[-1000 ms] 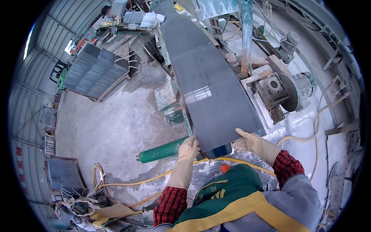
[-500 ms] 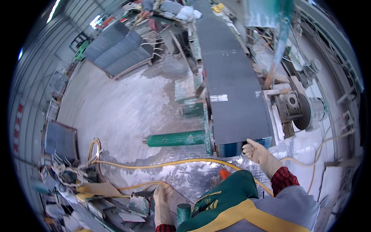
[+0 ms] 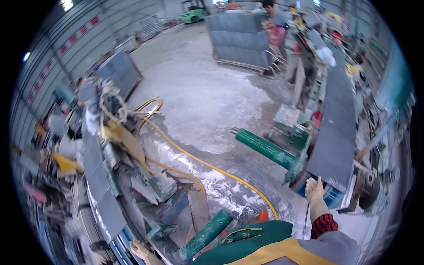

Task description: The person repeatedly picks up gray rectangular metal sheets from a conveyor belt and places them onto a nearby stack. The person wears gloves and handles the sheets one at a time throughout the clip.

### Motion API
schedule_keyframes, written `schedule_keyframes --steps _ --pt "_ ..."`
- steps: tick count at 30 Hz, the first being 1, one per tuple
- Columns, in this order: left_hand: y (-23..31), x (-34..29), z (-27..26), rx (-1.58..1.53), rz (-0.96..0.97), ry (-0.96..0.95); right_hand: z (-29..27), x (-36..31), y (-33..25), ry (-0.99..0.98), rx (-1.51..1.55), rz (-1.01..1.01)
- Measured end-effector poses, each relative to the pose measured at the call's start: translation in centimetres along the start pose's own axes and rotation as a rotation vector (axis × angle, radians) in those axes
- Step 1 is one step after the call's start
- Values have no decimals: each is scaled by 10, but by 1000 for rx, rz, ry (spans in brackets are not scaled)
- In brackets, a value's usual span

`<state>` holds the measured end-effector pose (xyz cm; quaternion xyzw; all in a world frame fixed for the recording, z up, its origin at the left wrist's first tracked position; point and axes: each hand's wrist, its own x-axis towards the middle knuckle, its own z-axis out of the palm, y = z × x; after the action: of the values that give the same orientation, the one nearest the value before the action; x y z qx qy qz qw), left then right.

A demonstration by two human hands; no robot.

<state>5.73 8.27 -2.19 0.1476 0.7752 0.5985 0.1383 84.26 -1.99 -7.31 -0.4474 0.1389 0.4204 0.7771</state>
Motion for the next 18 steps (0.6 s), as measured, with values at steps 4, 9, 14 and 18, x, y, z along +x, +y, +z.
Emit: schedule_keyframes --steps 4,9,14,18 --pt "-78 68 -85 311 405 231 28 -8 58 10 -166 64" --pt "-69 77 -99 696 416 81 32 -5 138 92 -240 137" --pt "-73 98 -87 875 667 44 112 -45 205 -111 -346 257" --pt "-60 94 -80 811 725 -19 168 -68 223 -291 -436 286"
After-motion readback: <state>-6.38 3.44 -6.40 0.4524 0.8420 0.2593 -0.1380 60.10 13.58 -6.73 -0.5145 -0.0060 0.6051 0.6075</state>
